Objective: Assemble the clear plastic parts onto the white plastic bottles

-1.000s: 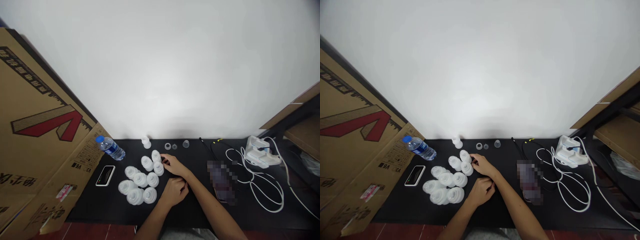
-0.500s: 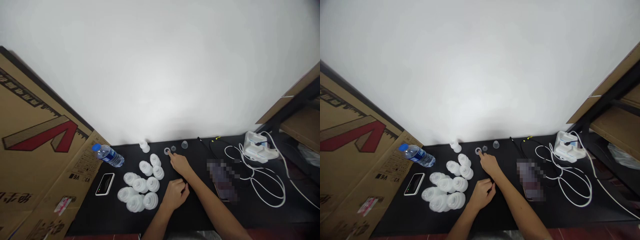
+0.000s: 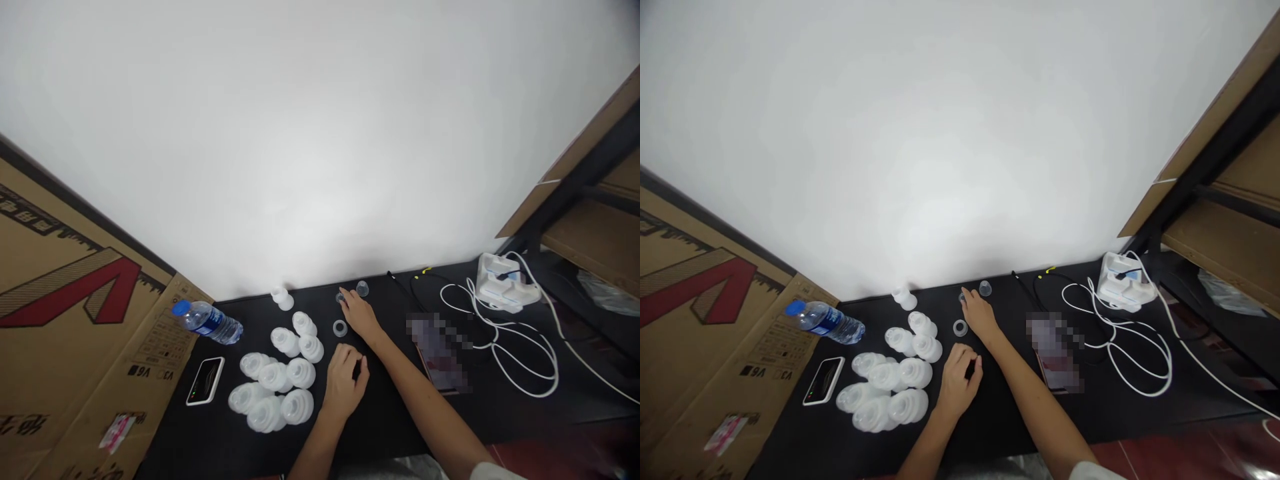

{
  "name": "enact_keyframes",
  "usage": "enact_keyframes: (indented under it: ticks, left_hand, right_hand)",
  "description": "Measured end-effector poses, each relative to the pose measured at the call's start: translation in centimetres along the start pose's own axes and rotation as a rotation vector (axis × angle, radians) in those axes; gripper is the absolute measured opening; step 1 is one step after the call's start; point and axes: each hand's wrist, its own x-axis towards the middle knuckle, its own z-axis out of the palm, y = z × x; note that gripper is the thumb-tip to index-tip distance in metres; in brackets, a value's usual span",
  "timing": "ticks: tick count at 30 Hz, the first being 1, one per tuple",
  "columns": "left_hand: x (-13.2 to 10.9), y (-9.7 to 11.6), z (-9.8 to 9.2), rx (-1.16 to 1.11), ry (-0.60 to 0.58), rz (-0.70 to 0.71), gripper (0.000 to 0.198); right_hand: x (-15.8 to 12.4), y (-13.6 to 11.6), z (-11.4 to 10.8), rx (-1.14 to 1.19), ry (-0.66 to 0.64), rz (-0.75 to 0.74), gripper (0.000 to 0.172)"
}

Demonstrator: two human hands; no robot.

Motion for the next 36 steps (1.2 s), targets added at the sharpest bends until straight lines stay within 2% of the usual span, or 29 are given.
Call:
enact_keyframes:
  ticks: [2,5,8,10,14,18,22,27,32,36]
  left_hand:
    - [0.1,0.0,0.1,0.033,0.049,-0.034,0.019]
    - [0.2,-0.2,0.5,0.138,0.075,-0.078,0.051]
    - [0.1,-0.6,1.0,0.205,0.044,-0.110,0.063]
    - [0.0,-0.8,1.2,0.197,0.032,-0.115,0.060]
    - [-0.1,-0.8,1.1,0.133,0.040,-0.120,0.046]
    - [0.0,-0.9,1.1,0.103,0.056,-0.153,0.051]
    - [0.1,-1.0,1.3,0.117,0.049,-0.147,0.059]
    - [0.2,-1.0,1.1,0.082,0.060,-0.176,0.049]
    - [0.3,-0.9,0.8,0.023,0.076,-0.229,0.041]
    - [0.0,-1.5,1.1,-0.043,0.138,-0.240,0.040]
  right_hand:
    - [0.3,-0.1,0.3,0.020,0.006,-0.010,0.031]
    - [-0.1,0.2,0.0,0.052,0.028,-0.019,0.022]
    - [-1.5,1.1,-0.9,0.160,0.112,-0.022,0.019]
    - [-2.8,1.9,-1.5,0.229,0.144,-0.034,0.017]
    - [-5.3,3.1,-2.4,0.294,0.127,-0.078,0.017]
    - [-6.6,3.6,-2.4,0.353,0.110,-0.096,0.020]
    - [-6.9,3.9,-1.7,0.356,0.108,-0.084,0.021]
    - [-7.0,4.5,-0.7,0.251,0.095,-0.057,0.036]
    - [-7.0,4.8,-0.2,0.249,0.105,-0.039,0.026]
    - [-6.8,4.6,-0.3,0.353,0.110,-0.066,0.027]
